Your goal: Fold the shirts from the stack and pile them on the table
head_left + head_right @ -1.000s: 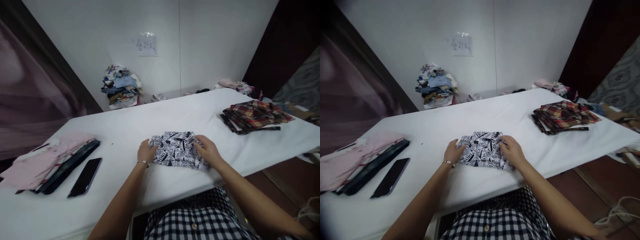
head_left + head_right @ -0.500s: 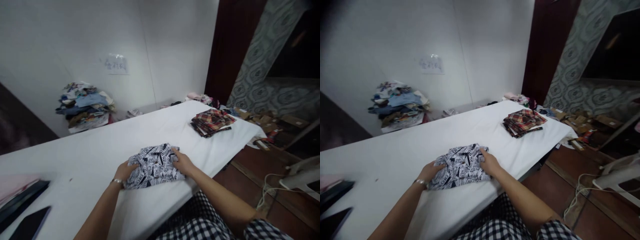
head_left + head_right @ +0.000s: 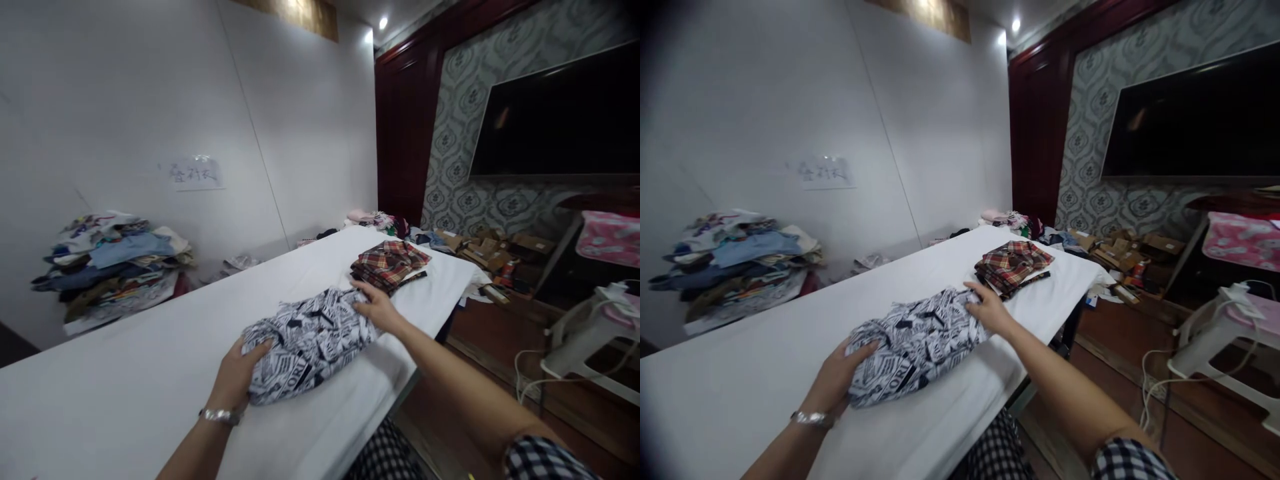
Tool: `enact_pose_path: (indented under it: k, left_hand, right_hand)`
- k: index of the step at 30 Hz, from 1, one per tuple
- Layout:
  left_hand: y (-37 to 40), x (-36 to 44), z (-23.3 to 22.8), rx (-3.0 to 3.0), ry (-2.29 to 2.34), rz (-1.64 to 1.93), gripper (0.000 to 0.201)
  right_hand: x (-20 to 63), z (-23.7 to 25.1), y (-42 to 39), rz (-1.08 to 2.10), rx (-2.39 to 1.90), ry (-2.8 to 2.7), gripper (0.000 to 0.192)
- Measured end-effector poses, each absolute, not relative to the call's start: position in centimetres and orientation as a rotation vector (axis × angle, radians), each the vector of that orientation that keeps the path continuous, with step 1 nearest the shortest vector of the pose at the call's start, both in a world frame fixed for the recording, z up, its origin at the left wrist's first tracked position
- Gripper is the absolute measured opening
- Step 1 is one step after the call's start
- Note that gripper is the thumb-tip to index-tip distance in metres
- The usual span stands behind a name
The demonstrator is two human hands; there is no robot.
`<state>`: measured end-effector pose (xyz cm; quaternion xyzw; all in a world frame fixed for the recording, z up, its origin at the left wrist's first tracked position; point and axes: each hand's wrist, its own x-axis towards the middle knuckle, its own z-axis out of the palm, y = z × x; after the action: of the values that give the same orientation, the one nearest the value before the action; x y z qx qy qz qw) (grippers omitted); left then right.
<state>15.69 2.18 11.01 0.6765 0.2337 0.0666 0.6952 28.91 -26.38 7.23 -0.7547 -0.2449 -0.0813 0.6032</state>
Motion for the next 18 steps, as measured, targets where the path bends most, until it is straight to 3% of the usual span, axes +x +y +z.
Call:
enact_pose_path:
  k: [6, 10, 13, 18]
  left_hand:
    - [-8.3, 27.3, 14.8, 1.441, 0.183, 0.304, 0.048]
    - [-15.5, 36.8, 14.7, 1.299, 0.204, 0.285, 0.052]
    - [-19.6, 41.8, 12.1, 1.334, 0.355, 0.191, 0.052]
    - [-21.7, 44.4, 5.9, 1.410, 0.485, 0.089, 0.048]
  right_hand:
    - [38.4, 15.9, -37.6, -0.600, -2.040, -0.490, 0.049]
    - [45.1, 19.0, -43.3, -0.810, -2.261, -0.338, 0.050]
    - [48.6, 17.6, -45.7, -0.695, -2.523, -0.126, 0.050]
    - [50.7, 10.9, -47.0, -0.406, -2.639, 0.083, 0.054]
